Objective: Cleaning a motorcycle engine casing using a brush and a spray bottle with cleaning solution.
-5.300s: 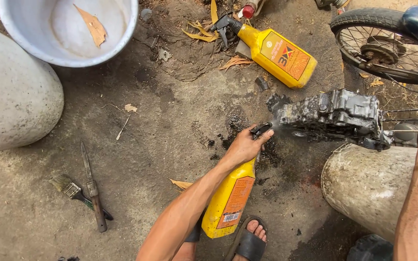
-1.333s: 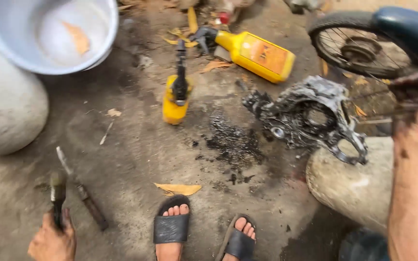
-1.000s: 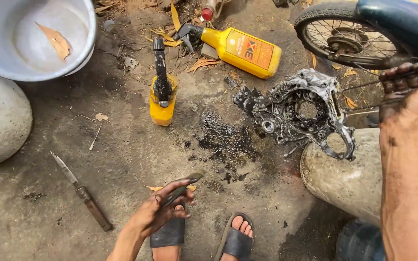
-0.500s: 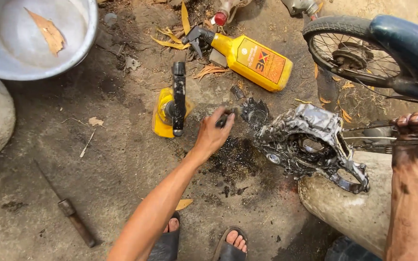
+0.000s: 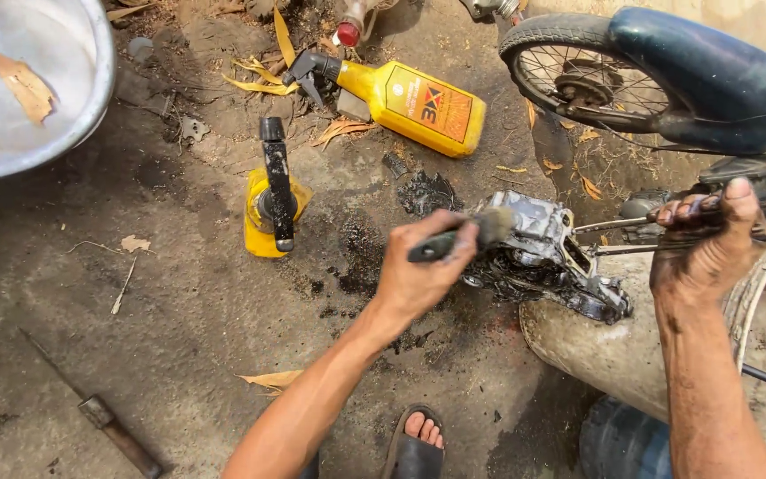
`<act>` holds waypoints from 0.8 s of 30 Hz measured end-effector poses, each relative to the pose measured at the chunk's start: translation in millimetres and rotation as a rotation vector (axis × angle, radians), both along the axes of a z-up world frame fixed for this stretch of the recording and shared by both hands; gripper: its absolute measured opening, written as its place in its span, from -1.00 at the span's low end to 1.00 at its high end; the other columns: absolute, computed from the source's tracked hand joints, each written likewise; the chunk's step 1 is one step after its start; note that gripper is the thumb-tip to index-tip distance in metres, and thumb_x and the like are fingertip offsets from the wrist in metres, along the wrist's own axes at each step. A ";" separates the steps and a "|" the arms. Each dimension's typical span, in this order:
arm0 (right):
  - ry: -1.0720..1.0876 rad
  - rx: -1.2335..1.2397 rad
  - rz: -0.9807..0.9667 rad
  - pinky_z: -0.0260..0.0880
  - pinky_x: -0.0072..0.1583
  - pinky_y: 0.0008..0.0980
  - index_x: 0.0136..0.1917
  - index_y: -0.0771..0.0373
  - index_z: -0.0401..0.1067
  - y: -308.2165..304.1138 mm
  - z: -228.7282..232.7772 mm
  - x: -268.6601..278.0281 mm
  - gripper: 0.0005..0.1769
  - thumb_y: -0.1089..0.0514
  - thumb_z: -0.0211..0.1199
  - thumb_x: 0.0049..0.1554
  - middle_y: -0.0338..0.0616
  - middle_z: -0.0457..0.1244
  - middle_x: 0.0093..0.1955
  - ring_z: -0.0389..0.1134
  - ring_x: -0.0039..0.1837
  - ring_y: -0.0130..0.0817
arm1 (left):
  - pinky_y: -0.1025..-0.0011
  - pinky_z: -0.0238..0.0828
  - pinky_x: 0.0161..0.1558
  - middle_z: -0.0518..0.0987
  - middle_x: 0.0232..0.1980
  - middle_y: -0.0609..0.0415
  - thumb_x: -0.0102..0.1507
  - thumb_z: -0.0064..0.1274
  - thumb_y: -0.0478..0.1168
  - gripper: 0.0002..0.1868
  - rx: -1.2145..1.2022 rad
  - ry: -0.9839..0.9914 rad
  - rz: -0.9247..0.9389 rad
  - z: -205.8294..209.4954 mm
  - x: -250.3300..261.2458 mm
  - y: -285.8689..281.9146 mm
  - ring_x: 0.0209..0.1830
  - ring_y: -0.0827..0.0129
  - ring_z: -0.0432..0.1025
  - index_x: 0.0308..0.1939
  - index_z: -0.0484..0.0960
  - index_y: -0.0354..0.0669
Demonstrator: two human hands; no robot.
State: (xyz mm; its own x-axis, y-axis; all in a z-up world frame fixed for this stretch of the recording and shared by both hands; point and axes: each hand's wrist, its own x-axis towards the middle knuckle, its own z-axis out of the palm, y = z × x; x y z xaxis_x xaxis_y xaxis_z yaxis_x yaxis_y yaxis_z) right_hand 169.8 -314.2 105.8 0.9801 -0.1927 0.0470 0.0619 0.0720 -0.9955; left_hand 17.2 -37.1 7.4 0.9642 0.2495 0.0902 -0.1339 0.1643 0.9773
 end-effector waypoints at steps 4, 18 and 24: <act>-0.100 -0.043 -0.117 0.53 -0.21 -0.25 -0.22 0.12 0.39 41.5 9.9 -8.9 -0.71 0.04 0.48 0.16 -0.20 0.25 -0.35 0.34 -0.30 -0.36 | 0.64 0.22 -0.75 0.69 -0.31 -0.02 0.38 0.07 -0.23 -0.79 0.063 0.097 -0.157 14.5 18.3 17.8 -0.71 0.56 0.31 0.03 0.66 -0.25; -0.205 -0.029 0.080 0.48 -0.22 -0.17 -0.07 0.10 0.29 31.1 -4.1 -24.9 -0.68 0.09 0.47 0.27 -0.12 0.21 -0.37 0.33 -0.32 -0.26 | 0.50 0.60 -0.09 0.72 -0.03 0.07 0.30 0.13 -0.13 -0.84 0.188 0.402 -0.459 97.4 58.6 45.8 -0.14 0.39 0.61 -0.11 0.69 -0.05; -0.191 -0.005 0.008 0.57 -0.22 -0.23 -0.12 0.12 0.37 38.1 1.6 -22.7 -0.69 0.09 0.53 0.21 -0.20 0.26 -0.34 0.38 -0.29 -0.32 | 0.27 0.67 0.17 0.67 0.13 -0.09 0.29 0.14 -0.23 -0.73 0.346 0.309 -0.454 91.9 55.3 34.0 0.04 0.22 0.68 0.06 0.61 -0.21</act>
State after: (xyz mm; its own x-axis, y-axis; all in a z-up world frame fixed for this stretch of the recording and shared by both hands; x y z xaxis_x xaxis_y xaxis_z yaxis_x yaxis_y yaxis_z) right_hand 147.1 -276.1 107.4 0.9547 -0.1845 0.2332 0.2493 0.0686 -0.9660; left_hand 72.6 -3.1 99.3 0.9614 -0.1826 -0.2058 0.1702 -0.1932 0.9663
